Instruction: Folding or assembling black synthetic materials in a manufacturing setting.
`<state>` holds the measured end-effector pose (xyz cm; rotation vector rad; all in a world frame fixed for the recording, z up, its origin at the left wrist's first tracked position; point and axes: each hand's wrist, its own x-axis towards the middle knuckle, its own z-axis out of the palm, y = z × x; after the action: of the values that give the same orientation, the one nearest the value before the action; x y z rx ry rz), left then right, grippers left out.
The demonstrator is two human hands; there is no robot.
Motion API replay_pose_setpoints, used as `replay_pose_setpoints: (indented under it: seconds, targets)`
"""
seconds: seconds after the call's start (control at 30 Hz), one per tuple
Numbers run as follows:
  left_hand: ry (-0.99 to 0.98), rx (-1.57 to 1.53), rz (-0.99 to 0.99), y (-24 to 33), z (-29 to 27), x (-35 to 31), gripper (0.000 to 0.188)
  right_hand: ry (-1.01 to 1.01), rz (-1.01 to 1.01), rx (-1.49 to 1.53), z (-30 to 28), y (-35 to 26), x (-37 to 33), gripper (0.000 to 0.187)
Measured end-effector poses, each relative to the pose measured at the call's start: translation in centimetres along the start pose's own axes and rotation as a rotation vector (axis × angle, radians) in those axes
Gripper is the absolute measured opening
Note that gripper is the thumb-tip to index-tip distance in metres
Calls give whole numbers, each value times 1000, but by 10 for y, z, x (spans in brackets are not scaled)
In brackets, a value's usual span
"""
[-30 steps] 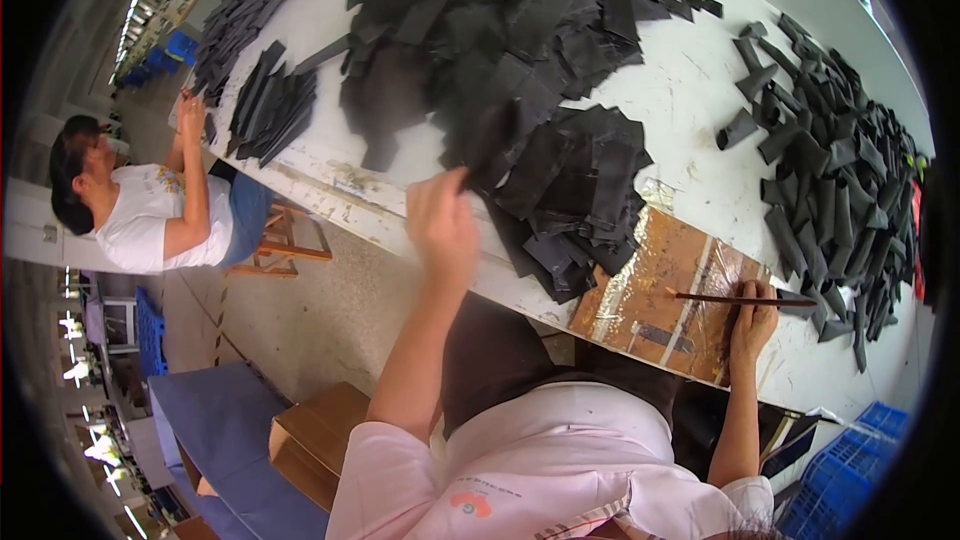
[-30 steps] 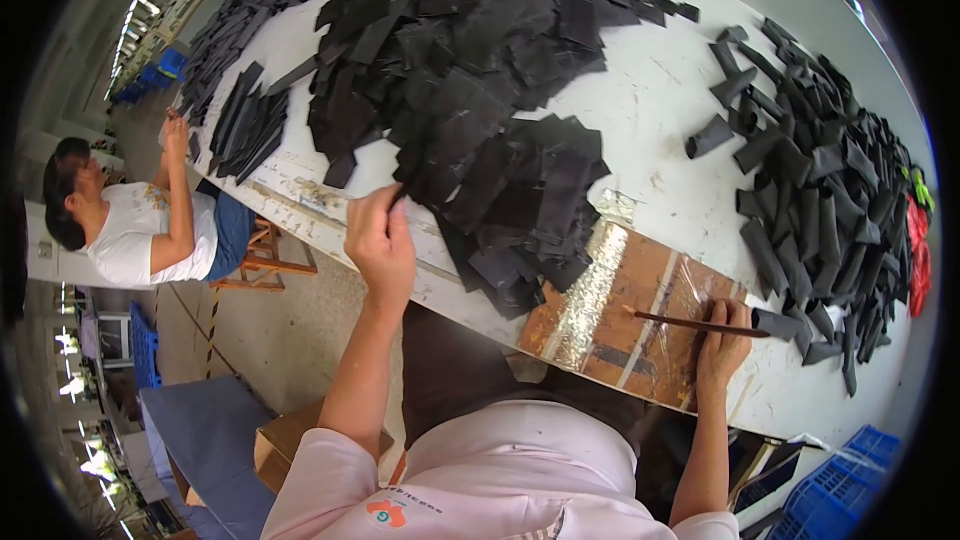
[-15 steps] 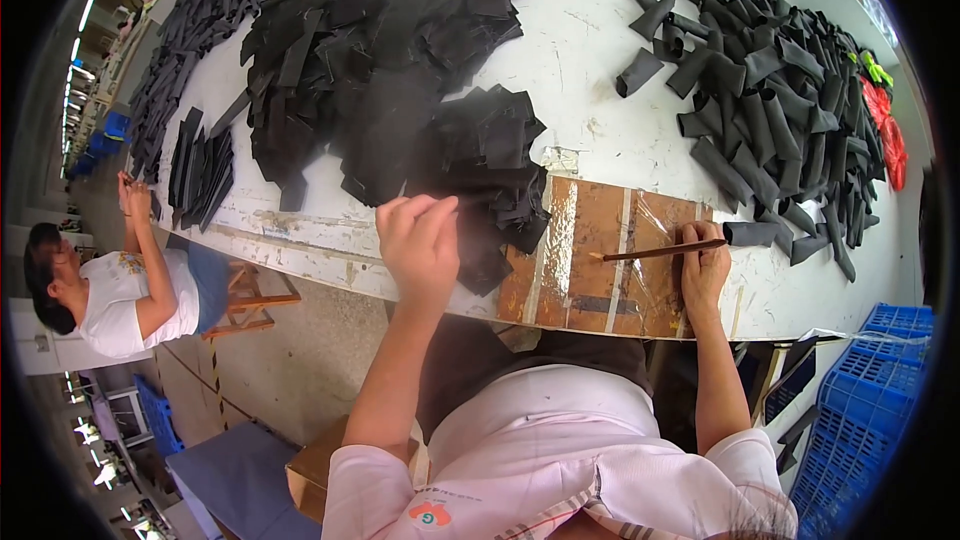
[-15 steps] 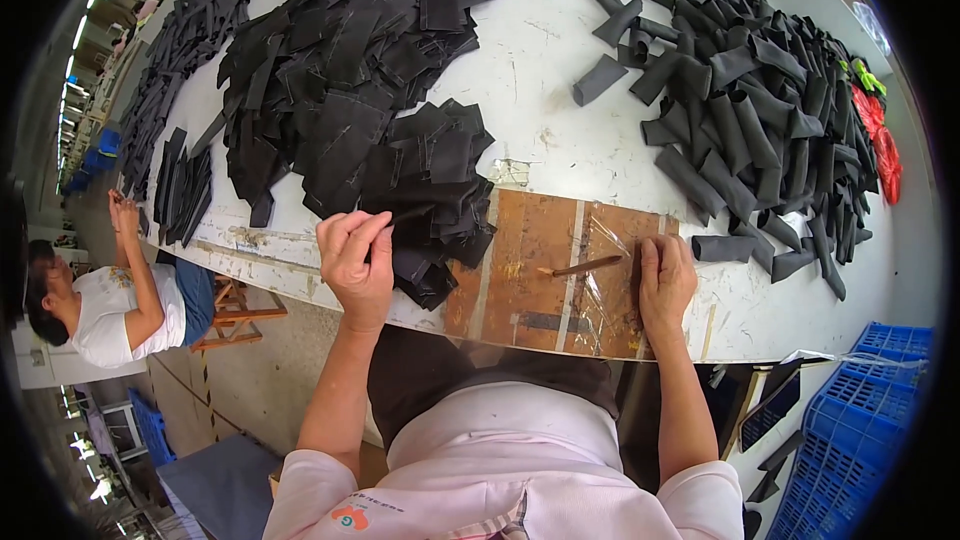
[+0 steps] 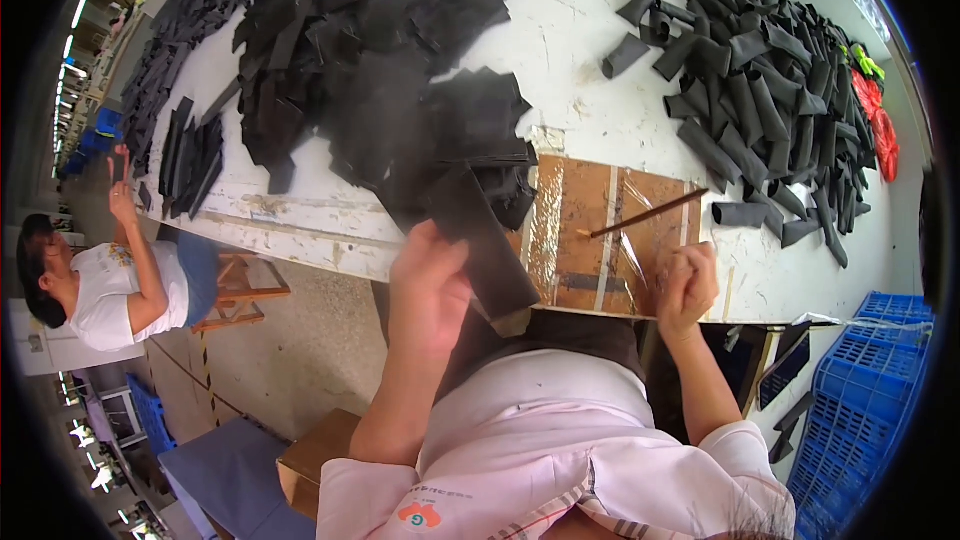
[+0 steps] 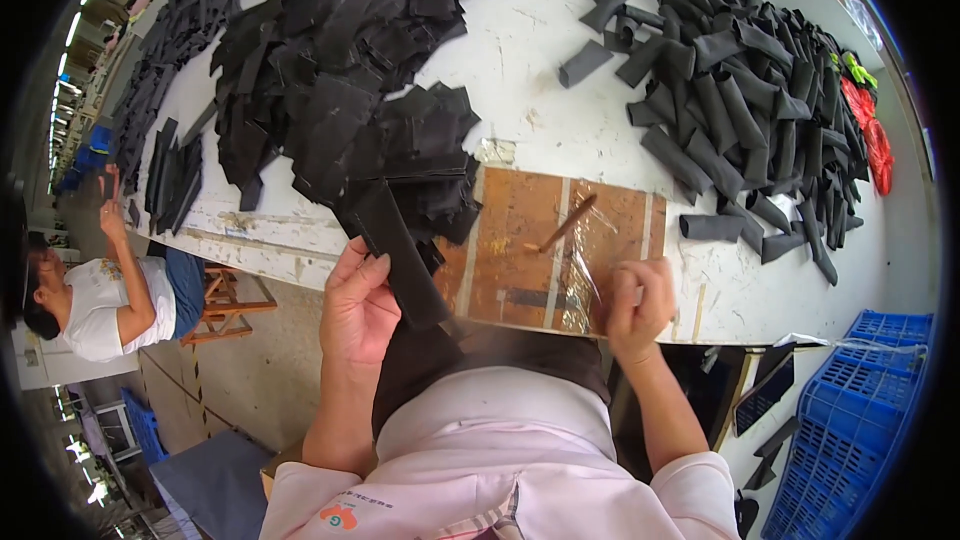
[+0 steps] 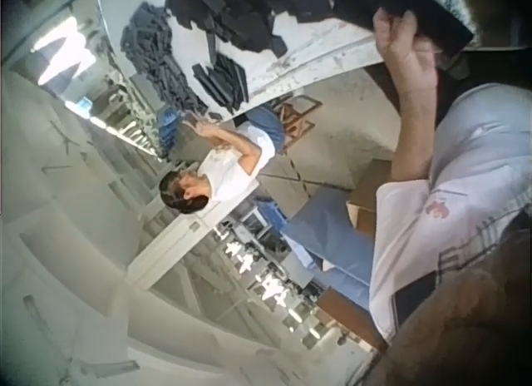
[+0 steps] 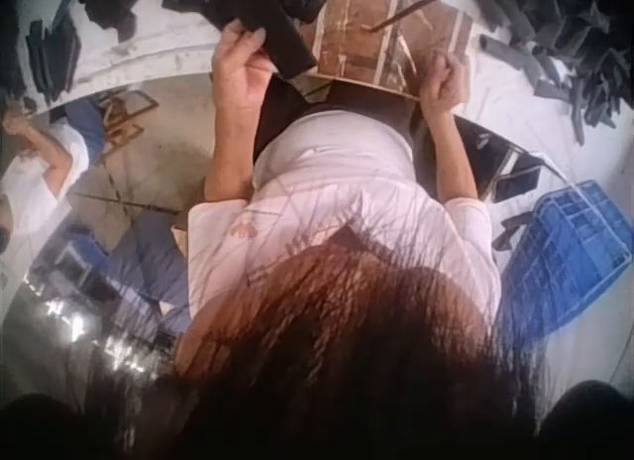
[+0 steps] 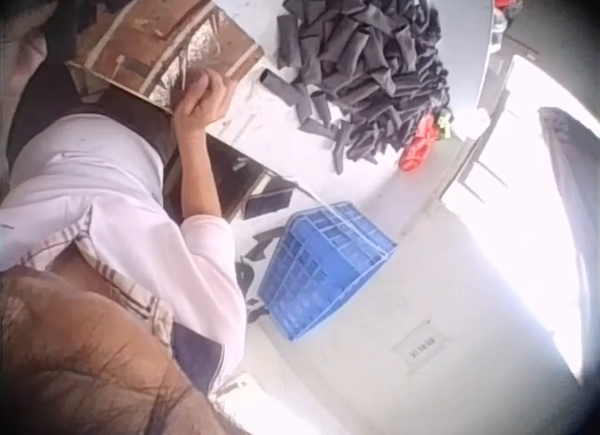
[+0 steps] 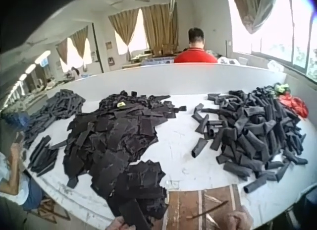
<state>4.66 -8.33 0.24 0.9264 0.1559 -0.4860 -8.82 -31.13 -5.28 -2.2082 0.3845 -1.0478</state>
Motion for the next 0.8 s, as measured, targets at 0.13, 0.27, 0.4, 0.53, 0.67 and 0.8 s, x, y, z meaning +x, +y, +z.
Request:
replay_pose_setpoints:
  seconds: [0.13,0.27,0.4,0.53,0.67,0.8]
  targets:
    - [-98,-355,-222,-29,2,-23,23,-404,115,542,14,-71,-3,15]
    - [-77,-321,-208,-47,4,-33,24,-356,425,706,42,-103,-9,18]
    - [-126,-194,-200,-44,-3,-37,18,-525,314,527,40,-87,1,13]
    - [-121,105,-51,-38,-4,-38,10,-625,313,565,26,-91,16,11]
    - [-121,-276,-164,-46,5,-39,13,-508,674,866,25,-109,16,15]
    - [-157,-536,-245,-52,6,-37,15,-580,850,976,24,-107,9,17]
